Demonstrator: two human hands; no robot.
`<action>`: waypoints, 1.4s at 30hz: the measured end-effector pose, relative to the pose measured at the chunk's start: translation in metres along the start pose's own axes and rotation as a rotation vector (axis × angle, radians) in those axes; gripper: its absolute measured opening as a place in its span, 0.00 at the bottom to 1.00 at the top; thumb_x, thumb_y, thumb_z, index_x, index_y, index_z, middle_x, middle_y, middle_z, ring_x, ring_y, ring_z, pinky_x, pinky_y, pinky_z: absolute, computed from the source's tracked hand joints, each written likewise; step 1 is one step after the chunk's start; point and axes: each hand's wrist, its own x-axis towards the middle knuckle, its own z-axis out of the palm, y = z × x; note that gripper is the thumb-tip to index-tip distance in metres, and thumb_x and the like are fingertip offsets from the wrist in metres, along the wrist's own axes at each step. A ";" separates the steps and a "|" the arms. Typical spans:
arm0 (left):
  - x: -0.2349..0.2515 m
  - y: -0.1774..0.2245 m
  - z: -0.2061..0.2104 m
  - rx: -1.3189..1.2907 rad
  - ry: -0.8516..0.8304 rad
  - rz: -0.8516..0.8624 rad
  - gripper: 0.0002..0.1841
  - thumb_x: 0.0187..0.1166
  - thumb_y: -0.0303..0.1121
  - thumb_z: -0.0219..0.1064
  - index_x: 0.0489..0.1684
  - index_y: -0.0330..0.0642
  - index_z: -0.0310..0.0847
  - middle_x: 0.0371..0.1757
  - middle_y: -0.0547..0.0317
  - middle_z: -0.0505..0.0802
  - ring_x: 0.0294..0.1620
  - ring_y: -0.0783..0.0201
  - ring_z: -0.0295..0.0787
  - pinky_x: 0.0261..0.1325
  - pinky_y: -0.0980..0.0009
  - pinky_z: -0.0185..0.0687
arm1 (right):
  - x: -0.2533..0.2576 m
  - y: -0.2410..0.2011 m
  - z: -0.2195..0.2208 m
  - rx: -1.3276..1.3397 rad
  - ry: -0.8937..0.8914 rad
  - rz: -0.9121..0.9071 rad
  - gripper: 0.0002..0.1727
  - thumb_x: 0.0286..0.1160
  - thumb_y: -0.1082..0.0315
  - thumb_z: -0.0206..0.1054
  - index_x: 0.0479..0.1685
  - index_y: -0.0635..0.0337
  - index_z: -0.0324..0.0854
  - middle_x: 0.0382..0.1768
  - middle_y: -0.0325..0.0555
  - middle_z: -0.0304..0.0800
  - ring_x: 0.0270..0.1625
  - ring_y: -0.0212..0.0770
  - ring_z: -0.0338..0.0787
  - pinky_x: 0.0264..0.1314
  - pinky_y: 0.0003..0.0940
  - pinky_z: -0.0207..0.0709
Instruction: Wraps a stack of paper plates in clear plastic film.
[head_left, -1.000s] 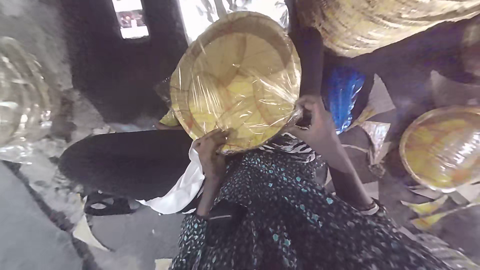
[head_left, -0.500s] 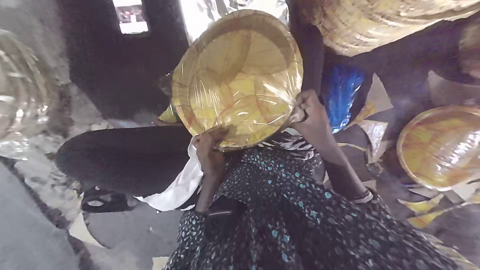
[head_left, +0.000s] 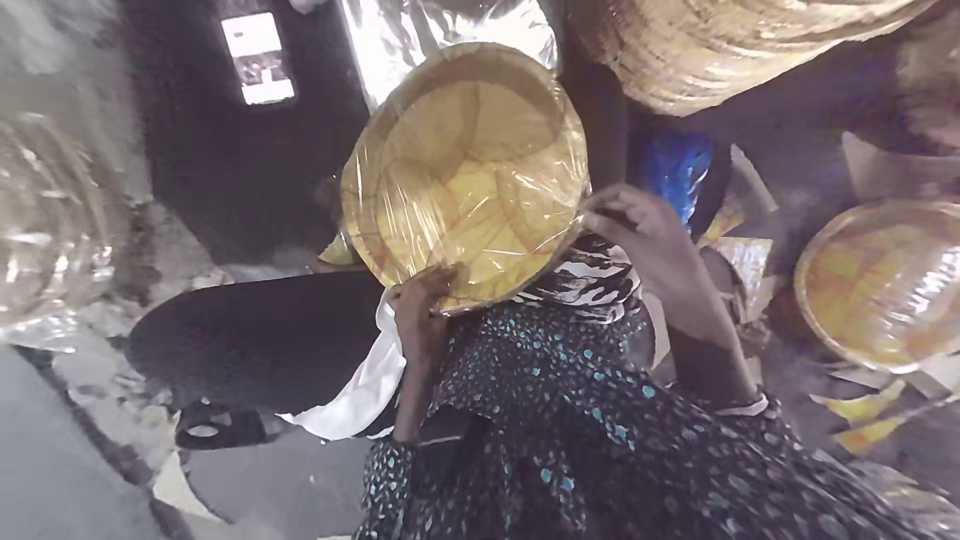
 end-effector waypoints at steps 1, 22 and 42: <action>0.000 0.000 0.000 0.000 -0.004 -0.005 0.07 0.69 0.23 0.66 0.38 0.32 0.89 0.47 0.45 0.96 0.56 0.54 0.91 0.66 0.52 0.68 | 0.001 -0.002 0.004 -0.023 0.040 0.009 0.09 0.81 0.69 0.65 0.54 0.58 0.86 0.46 0.36 0.91 0.47 0.23 0.87 0.54 0.25 0.81; 0.001 -0.003 -0.001 -0.043 0.001 0.037 0.10 0.76 0.34 0.68 0.38 0.35 0.89 0.50 0.48 0.97 0.62 0.58 0.89 0.71 0.60 0.71 | 0.010 0.011 0.030 0.546 0.170 0.198 0.13 0.82 0.74 0.60 0.58 0.45 0.76 0.48 0.28 0.83 0.46 0.21 0.83 0.51 0.20 0.80; 0.003 -0.006 -0.022 -0.034 -0.109 -0.030 0.13 0.73 0.32 0.70 0.42 0.28 0.87 0.54 0.45 0.94 0.66 0.65 0.87 0.73 0.73 0.75 | 0.021 0.043 0.031 -0.065 0.229 -0.354 0.25 0.65 0.88 0.62 0.64 0.66 0.86 0.70 0.64 0.79 0.67 0.50 0.86 0.65 0.35 0.83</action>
